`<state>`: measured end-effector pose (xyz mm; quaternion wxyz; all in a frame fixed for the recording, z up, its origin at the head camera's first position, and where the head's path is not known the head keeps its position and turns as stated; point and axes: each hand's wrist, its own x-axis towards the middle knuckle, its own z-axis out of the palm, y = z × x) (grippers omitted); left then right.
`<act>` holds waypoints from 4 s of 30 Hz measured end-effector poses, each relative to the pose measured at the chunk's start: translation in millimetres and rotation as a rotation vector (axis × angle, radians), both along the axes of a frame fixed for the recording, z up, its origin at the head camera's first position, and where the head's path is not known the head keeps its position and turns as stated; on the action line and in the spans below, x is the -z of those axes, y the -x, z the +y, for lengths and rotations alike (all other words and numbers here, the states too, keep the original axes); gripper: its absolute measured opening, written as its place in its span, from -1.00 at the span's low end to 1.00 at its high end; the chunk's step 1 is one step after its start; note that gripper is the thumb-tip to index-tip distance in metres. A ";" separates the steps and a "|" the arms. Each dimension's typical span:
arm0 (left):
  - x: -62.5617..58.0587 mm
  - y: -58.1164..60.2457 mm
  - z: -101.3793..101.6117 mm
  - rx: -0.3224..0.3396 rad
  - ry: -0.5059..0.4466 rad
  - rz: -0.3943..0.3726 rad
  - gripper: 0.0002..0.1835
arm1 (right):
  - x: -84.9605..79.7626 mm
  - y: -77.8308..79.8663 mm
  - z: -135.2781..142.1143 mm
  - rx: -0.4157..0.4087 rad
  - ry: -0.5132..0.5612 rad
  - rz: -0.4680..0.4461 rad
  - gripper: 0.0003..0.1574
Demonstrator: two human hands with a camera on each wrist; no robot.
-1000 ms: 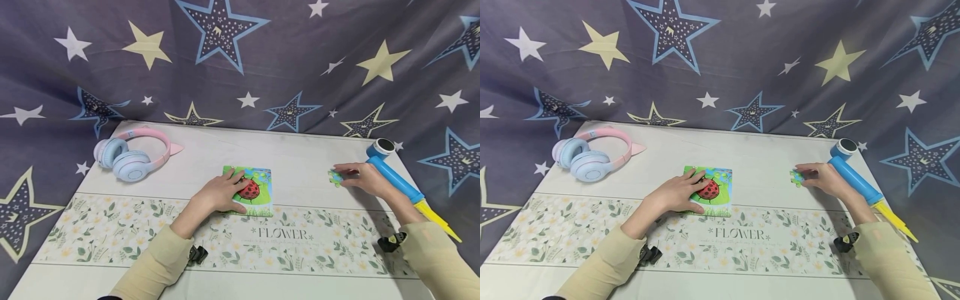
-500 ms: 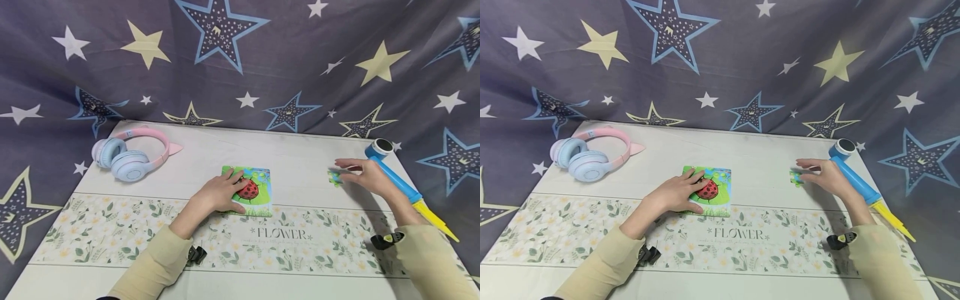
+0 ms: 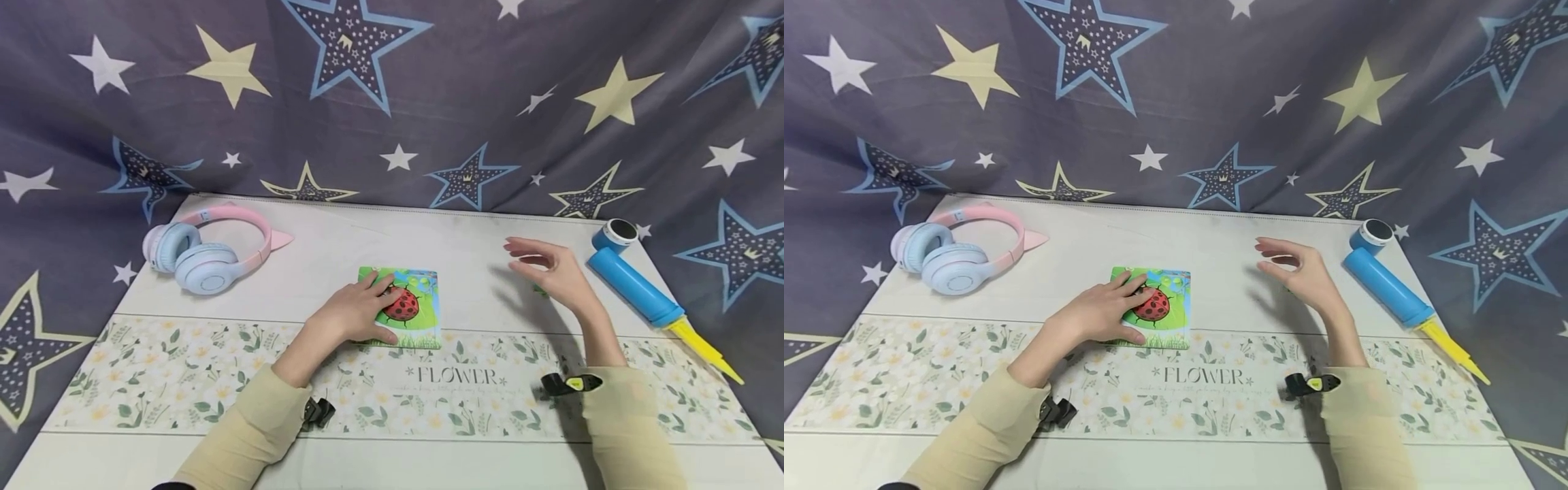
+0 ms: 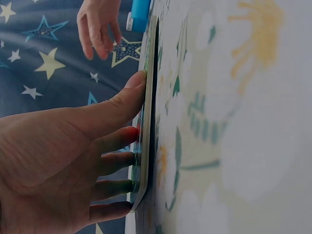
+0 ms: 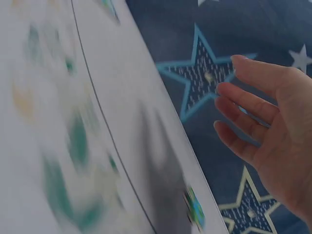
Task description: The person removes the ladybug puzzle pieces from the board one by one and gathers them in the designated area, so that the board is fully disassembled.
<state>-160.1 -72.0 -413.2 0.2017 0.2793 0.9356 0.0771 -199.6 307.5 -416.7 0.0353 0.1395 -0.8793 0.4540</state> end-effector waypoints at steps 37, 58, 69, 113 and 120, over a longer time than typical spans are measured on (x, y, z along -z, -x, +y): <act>3.9 1.7 0.5 -0.012 0.001 -0.007 0.01 | 20.6 -8.8 -128.1 -0.407 -0.231 -0.167 -0.01; 1.9 1.1 1.0 0.002 0.008 0.015 0.01 | 19.9 -12.5 -132.5 -0.416 -0.291 -0.170 -0.10; 1.9 0.6 1.5 -0.003 0.012 -0.001 0.00 | 18.7 -13.2 -134.4 -0.418 -0.294 -0.195 0.00; 2.4 1.8 -0.2 -0.006 0.020 0.001 -0.02 | 19.1 -10.9 -131.3 -0.395 -0.292 -0.111 -0.38; -0.4 0.3 0.9 -0.002 0.003 0.000 -0.01 | 18.7 -8.4 -118.1 -0.360 -0.186 -0.162 -0.38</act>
